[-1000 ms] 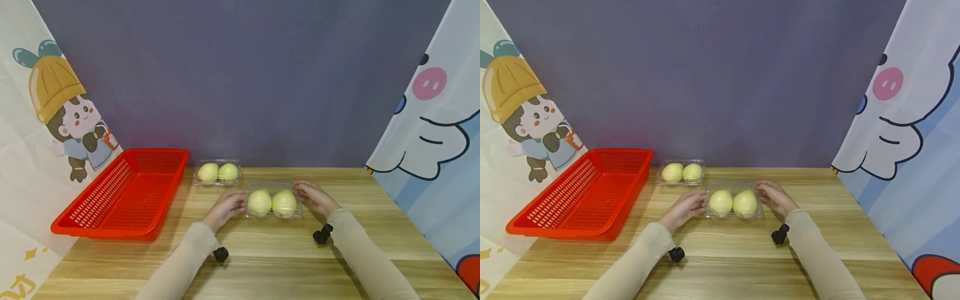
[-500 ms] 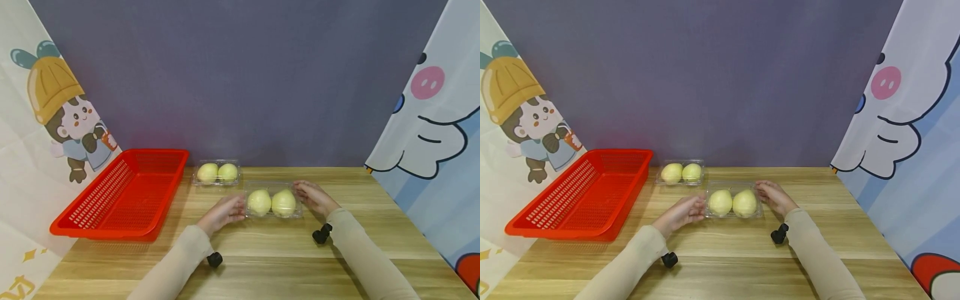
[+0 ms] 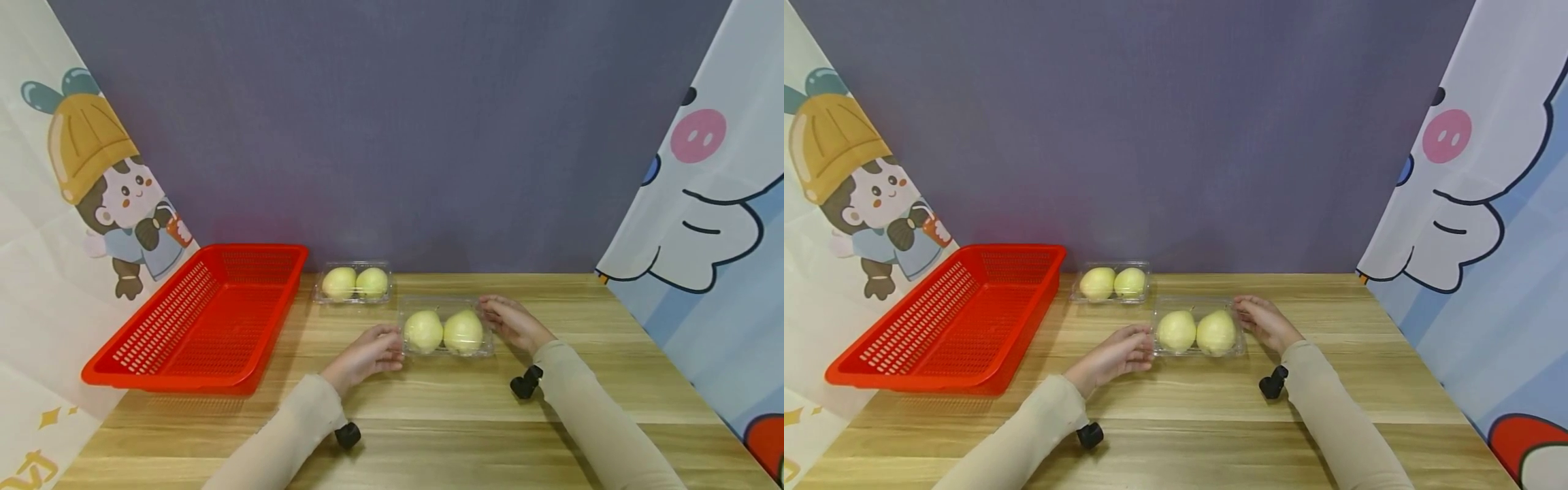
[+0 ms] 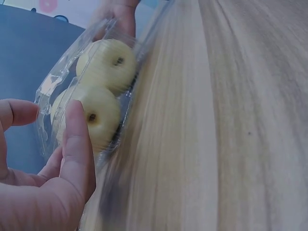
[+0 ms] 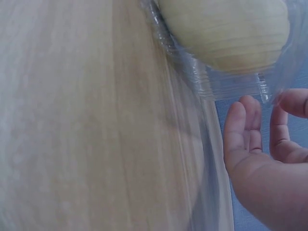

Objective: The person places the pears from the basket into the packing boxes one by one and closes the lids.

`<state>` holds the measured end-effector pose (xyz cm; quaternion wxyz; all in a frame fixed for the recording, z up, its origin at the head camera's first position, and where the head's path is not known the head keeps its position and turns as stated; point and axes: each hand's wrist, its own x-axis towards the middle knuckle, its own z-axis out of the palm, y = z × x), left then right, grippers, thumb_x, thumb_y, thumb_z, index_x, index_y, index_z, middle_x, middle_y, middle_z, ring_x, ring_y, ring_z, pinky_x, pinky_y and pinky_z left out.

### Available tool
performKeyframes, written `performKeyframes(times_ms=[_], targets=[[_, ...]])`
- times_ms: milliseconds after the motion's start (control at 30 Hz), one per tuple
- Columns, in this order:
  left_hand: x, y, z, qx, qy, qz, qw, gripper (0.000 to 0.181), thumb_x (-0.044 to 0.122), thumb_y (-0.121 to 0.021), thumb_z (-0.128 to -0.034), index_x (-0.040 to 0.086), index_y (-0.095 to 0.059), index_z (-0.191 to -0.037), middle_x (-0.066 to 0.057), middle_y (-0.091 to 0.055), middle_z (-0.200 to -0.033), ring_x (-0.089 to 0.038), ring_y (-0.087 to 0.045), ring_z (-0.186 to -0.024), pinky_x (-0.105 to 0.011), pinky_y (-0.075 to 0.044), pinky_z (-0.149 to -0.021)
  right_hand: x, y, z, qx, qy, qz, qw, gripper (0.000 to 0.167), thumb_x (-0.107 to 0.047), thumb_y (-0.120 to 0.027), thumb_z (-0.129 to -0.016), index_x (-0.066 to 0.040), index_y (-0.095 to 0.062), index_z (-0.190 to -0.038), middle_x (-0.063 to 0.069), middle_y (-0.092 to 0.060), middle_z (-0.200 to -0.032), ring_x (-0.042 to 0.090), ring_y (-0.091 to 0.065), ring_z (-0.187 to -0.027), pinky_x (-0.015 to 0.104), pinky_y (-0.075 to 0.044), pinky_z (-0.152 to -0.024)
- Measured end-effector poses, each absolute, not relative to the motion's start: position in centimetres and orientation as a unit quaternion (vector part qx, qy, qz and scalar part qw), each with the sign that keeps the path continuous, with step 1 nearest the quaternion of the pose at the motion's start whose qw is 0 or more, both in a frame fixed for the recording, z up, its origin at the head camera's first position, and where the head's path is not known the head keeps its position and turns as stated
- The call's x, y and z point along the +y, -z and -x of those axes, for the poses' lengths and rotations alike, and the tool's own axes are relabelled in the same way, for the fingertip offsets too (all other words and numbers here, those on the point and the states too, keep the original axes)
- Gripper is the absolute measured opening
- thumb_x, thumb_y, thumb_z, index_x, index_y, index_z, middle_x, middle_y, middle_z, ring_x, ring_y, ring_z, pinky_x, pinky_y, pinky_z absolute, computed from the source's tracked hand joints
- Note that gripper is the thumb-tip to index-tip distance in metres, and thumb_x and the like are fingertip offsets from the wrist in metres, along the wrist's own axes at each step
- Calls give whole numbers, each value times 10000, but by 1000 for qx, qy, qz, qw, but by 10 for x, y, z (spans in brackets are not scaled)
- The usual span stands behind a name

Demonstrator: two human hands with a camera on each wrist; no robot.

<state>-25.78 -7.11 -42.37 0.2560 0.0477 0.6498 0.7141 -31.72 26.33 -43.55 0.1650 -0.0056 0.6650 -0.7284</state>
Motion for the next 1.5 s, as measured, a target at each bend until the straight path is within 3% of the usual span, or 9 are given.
performKeyframes(times_ms=[700, 900, 1033, 1200, 1367, 1500], targets=[[-60, 426, 256, 634, -735, -33, 240, 435, 41, -575, -947, -48, -367, -1320, -146, -560, -1015, -194, -597, -853, -303, -556, -832, 263, 436, 318, 664, 728, 4, 168, 285, -160, -485, -1061, -22, -472, -1310, -30, -569, -1063, 83, -567, -908, 232, -516, -827], [-60, 427, 256, 629, -740, -32, 238, 411, 12, -561, -943, -53, -367, -1299, -140, -568, -976, -183, -604, -823, -291, -557, -818, 262, 433, 315, 676, 719, 3, 163, 441, -161, -468, -1059, 58, -366, -1429, -21, -570, -1111, 79, -575, -940, 221, -509, -808], [-59, 426, 256, 629, -739, -31, 238, 398, 9, -557, -947, -49, -371, -1294, -139, -573, -963, -184, -610, -814, -284, -558, -801, 262, 431, 312, 693, 701, -5, 170, 557, -174, -432, -1059, 69, -237, -1521, 77, -480, -1252, 84, -539, -951, 226, -496, -787], [-59, 425, 256, 628, -740, -26, 239, 358, 10, -547, -964, -44, -386, -1280, -142, -575, -967, -182, -612, -808, -285, -561, -793, 265, 427, 306, 713, 678, 5, 177, 592, -190, -397, -1067, 114, -172, -1521, 244, -370, -1423, 107, -559, -1008, 249, -521, -852], [-59, 426, 256, 629, -739, -26, 239, 365, 12, -551, -965, -46, -383, -1285, -155, -573, -982, -183, -611, -807, -292, -562, -801, 269, 424, 300, 727, 661, 25, 185, 550, -175, -417, -1056, 159, -269, -1467, 132, -523, -1179, 131, -558, -905, 249, -532, -797], [-59, 427, 256, 629, -740, -25, 239, 371, 10, -550, -964, -49, -380, -1288, -157, -573, -980, -187, -610, -807, -296, -562, -805, 270, 421, 295, 736, 644, 41, 204, 515, -179, -417, -1051, 177, -338, -1415, 62, -526, -1014, 141, -544, -852, 261, -540, -760]])
